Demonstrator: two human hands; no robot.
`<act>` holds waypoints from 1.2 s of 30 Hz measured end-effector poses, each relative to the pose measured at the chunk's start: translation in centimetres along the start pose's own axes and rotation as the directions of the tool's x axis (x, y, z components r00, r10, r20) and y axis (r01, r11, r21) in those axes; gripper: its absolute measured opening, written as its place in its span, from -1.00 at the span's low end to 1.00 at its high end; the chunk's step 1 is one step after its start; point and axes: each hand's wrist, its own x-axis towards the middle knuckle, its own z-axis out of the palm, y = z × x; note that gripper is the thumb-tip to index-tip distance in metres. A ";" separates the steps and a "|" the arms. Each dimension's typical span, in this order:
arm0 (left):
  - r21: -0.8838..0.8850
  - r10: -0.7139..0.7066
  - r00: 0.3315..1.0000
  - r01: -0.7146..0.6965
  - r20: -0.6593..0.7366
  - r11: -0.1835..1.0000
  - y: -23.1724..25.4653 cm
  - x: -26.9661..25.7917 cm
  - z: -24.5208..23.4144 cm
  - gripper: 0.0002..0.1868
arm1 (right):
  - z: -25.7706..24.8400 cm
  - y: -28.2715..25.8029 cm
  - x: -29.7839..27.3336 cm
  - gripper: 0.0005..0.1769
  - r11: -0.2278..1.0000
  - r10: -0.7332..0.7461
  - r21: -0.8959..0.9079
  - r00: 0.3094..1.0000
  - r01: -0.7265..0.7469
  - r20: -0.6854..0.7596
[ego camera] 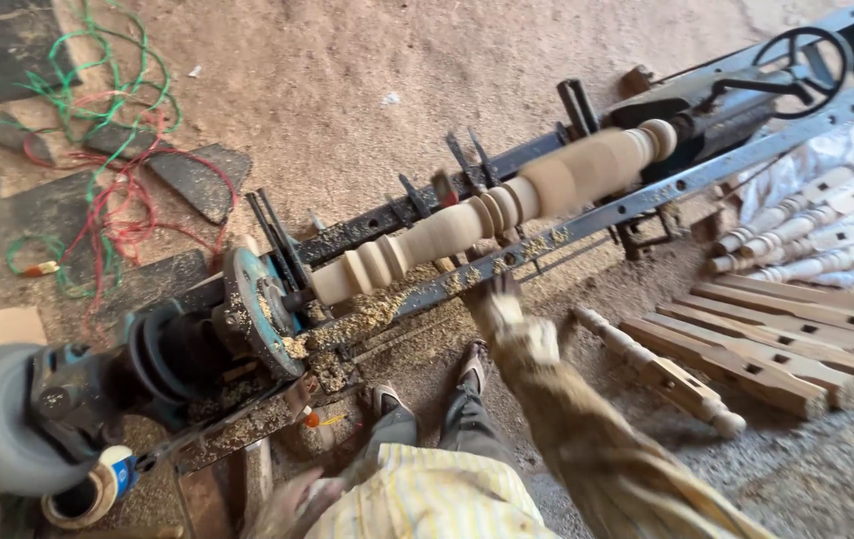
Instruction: The person shapes a wooden spindle on a spinning lathe, holding a chisel against the rotating wood to cut its profile. They then rub the turned surface by hand, brush away accumulated sawdust, and continue cutting the profile with the chisel.
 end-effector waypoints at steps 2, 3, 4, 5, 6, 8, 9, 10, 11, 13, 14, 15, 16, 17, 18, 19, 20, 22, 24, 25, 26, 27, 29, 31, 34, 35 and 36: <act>-0.060 -0.054 0.997 0.057 0.055 0.997 2.2 6.7 -2.2 -0.30 | -4.3 0.9 -5.5 -0.62 0.999 0.041 -0.026 0.999 -0.041 0.029; -0.086 -0.076 0.993 0.084 0.087 0.993 4.5 9.3 -3.0 -0.28 | -7.4 -0.3 -7.6 -0.61 0.997 0.068 -0.039 0.997 -0.066 0.042; -0.081 -0.061 0.993 0.069 0.100 0.994 4.3 11.3 -1.6 -0.28 | -11.1 -0.9 -10.8 -0.61 0.995 0.087 -0.045 0.996 -0.086 0.036; 0.009 0.187 0.982 -0.187 -0.029 0.982 4.2 13.3 -0.3 -0.32 | -14.8 -1.8 -13.9 -0.64 0.982 0.179 0.034 0.979 -0.183 0.096; 0.125 0.430 0.892 -0.415 -0.138 0.901 4.2 15.3 1.1 -0.34 | -18.4 -2.6 -16.9 -0.67 0.953 0.264 0.109 0.951 -0.283 0.161; 0.170 0.424 0.906 -0.416 -0.012 0.893 14.7 13.8 -3.6 -0.43 | -13.9 2.8 -19.7 -0.66 0.901 0.230 0.345 0.964 -0.264 0.136; 0.219 0.389 0.915 -0.403 0.106 0.889 19.1 11.4 -6.2 -0.50 | -11.4 5.3 -21.3 -0.64 0.796 0.186 0.565 0.976 -0.216 0.110; 0.214 0.385 0.916 -0.400 0.110 0.891 21.2 11.5 -6.4 -0.50 | -11.8 6.0 -22.7 -0.64 0.797 0.187 0.562 0.975 -0.221 0.117; 0.169 0.455 0.890 -0.454 0.035 0.875 23.4 11.6 -6.5 -0.58 | -12.2 6.7 -24.3 -0.61 0.675 0.166 0.700 0.972 -0.234 0.166; 0.122 0.508 0.860 -0.500 -0.042 0.857 27.7 11.8 -6.6 -0.65 | -13.9 7.6 -26.3 -0.58 0.529 0.135 0.808 0.966 -0.258 0.220; 0.133 0.616 0.770 -0.602 -0.164 0.788 29.9 11.7 -6.6 -0.64 | -15.1 7.7 -26.8 -0.58 0.428 0.120 0.852 0.953 -0.303 0.279; 0.165 0.701 0.653 -0.688 -0.285 0.707 32.0 11.8 -6.9 -0.62 | -16.2 7.7 -27.0 -0.57 0.320 0.093 0.882 0.938 -0.345 0.333; 0.163 0.693 0.662 -0.679 -0.288 0.716 33.4 11.9 -6.5 -0.62 | -17.9 7.4 -26.8 -0.57 0.321 0.084 0.880 0.936 -0.351 0.342; 0.195 0.718 0.599 -0.704 -0.355 0.683 34.9 12.2 -6.3 -0.62 | -19.5 6.9 -26.4 -0.56 0.289 0.055 0.897 0.941 -0.334 0.333; 0.230 0.738 0.529 -0.724 -0.418 0.650 36.4 12.5 -6.2 -0.61 | -21.2 6.5 -25.9 -0.55 0.255 0.026 0.913 0.946 -0.318 0.323; 0.235 0.734 0.532 -0.718 -0.422 0.656 37.1 13.3 -5.6 -0.61 | -21.6 6.7 -24.8 -0.55 0.255 0.016 0.913 0.946 -0.318 0.325; 0.302 0.768 0.457 -0.731 -0.448 0.612 37.7 14.1 -5.0 -0.57 | -22.0 6.9 -23.7 -0.52 0.273 0.012 0.903 0.939 -0.333 0.343; 0.375 0.795 0.381 -0.729 -0.473 0.572 38.9 15.7 -4.0 -0.52 | -21.5 8.0 -21.3 -0.49 0.292 -0.005 0.892 0.932 -0.344 0.362; 0.535 0.837 0.340 -0.651 -0.429 0.539 39.6 17.4 -2.9 -0.46 | -19.4 9.8 -19.1 -0.40 0.366 -0.048 0.896 0.956 -0.252 0.288; 0.536 0.832 0.346 -0.643 -0.433 0.547 39.8 18.1 -2.3 -0.46 | -19.2 10.2 -18.8 -0.40 0.367 -0.058 0.895 0.954 -0.253 0.293; 0.546 0.815 0.393 -0.607 -0.426 0.577 40.1 18.9 -1.8 -0.39 | -19.1 10.5 -18.6 -0.34 0.365 -0.094 0.904 0.957 -0.222 0.273; 0.554 0.795 0.435 -0.571 -0.422 0.606 40.5 19.7 -1.2 -0.32 | -19.1 11.1 -18.1 -0.27 0.368 -0.130 0.910 0.959 -0.190 0.253; 0.550 0.750 0.501 -0.513 -0.431 0.659 41.5 20.5 -0.4 -0.25 | -21.5 10.9 -18.5 -0.22 0.342 -0.190 0.921 0.947 -0.185 0.260; 0.544 0.697 0.566 -0.450 -0.440 0.709 42.1 20.9 0.1 -0.17 | -23.2 10.6 -18.6 -0.17 0.315 -0.250 0.931 0.930 -0.186 0.270; 0.586 0.731 0.492 -0.443 -0.473 0.678 42.9 21.1 0.4 -0.13 | -24.6 10.5 -18.5 -0.15 0.202 -0.292 0.961 0.924 -0.192 0.246; 0.588 0.704 0.559 -0.415 -0.437 0.694 43.5 21.0 0.1 -0.10 | -25.0 10.5 -18.2 -0.17 0.165 -0.276 0.961 0.925 -0.221 0.261; 0.591 0.672 0.623 -0.385 -0.400 0.709 44.1 20.9 -0.3 -0.06 | -25.4 10.5 -17.9 -0.19 0.128 -0.261 0.960 0.925 -0.250 0.276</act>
